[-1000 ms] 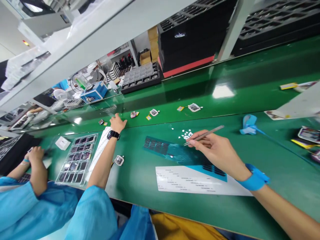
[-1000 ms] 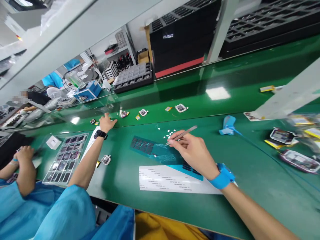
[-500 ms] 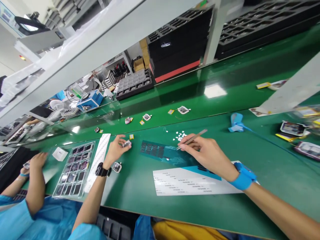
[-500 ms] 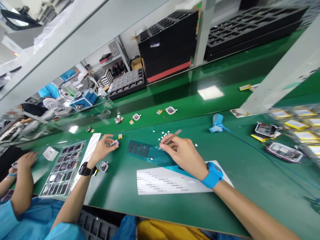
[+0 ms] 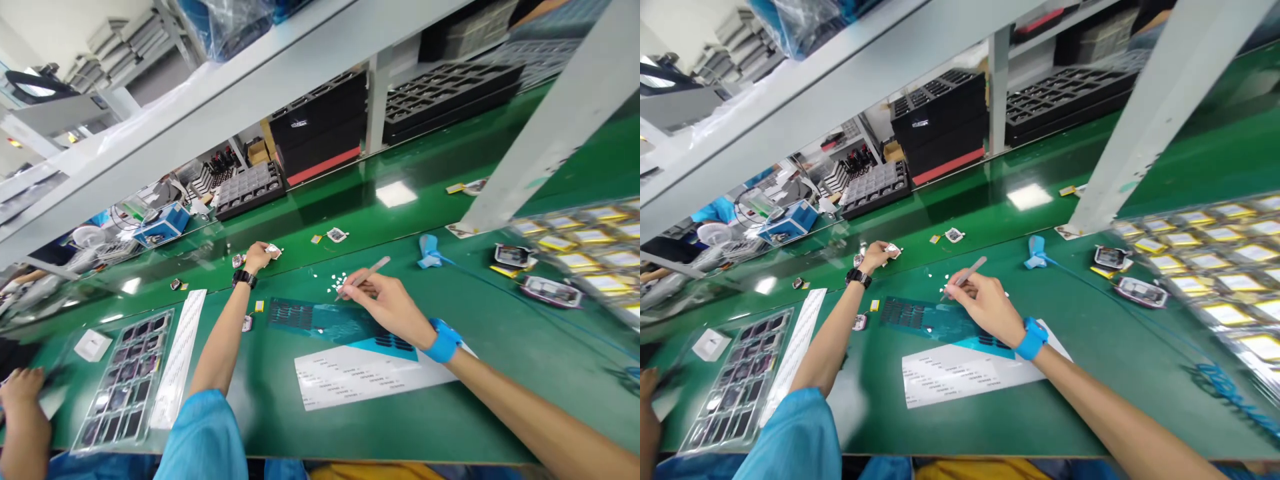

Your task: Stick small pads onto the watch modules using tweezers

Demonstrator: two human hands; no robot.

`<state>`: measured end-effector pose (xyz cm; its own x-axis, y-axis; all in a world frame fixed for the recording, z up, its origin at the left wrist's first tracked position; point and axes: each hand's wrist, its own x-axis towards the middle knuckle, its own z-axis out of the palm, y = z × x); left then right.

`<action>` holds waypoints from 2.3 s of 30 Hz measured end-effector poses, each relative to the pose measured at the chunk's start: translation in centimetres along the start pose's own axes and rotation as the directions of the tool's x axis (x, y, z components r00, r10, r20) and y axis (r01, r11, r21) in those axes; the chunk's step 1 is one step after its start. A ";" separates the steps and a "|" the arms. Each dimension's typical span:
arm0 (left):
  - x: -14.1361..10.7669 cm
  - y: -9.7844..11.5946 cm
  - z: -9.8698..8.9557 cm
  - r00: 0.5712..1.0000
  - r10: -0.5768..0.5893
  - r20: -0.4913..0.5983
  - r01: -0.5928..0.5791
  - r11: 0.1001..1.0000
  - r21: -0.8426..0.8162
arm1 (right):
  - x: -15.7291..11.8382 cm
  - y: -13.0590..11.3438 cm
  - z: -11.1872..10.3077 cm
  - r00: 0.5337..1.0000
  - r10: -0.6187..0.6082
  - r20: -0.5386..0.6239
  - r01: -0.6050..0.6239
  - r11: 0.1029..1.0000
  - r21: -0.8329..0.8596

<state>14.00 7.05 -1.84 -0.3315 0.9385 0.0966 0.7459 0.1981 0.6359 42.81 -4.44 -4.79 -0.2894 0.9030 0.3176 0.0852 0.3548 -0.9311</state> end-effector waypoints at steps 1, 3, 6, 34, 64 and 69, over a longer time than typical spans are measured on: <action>-0.2 0.0 -0.1 1.000 -0.022 0.019 0.023 0.999 -0.045 | 0.1 0.1 0.0 1.000 -0.011 -0.020 0.011 1.000 -0.009; -1.4 0.1 -0.5 0.997 -0.052 0.055 0.060 0.986 -0.156 | 0.1 0.2 -0.1 0.999 -0.025 -0.041 0.024 0.999 -0.039; -5.3 0.4 -0.9 0.994 -0.034 0.102 0.069 0.932 -0.357 | -0.1 -0.1 -0.1 0.998 -0.040 -0.047 0.036 0.995 -0.092; -20.5 0.4 2.3 0.896 0.222 0.385 0.002 0.864 -0.503 | -3.0 1.8 1.8 0.739 -0.568 0.363 0.672 0.584 -0.454; -21.0 1.1 3.4 0.950 0.088 0.300 0.145 0.727 -0.672 | -0.8 2.5 -1.0 0.951 -0.289 0.109 0.289 0.709 -0.643; -21.2 1.6 3.1 0.932 0.073 0.356 0.206 0.700 -0.684 | -1.7 1.5 0.2 0.869 -0.475 0.136 0.475 0.727 -0.495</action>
<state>24.00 -11.62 -5.25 -0.0484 0.9895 -0.1360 0.0591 0.1387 0.9886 43.21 -5.53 -6.83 -0.4221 0.5835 0.6938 0.3967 0.8070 -0.4374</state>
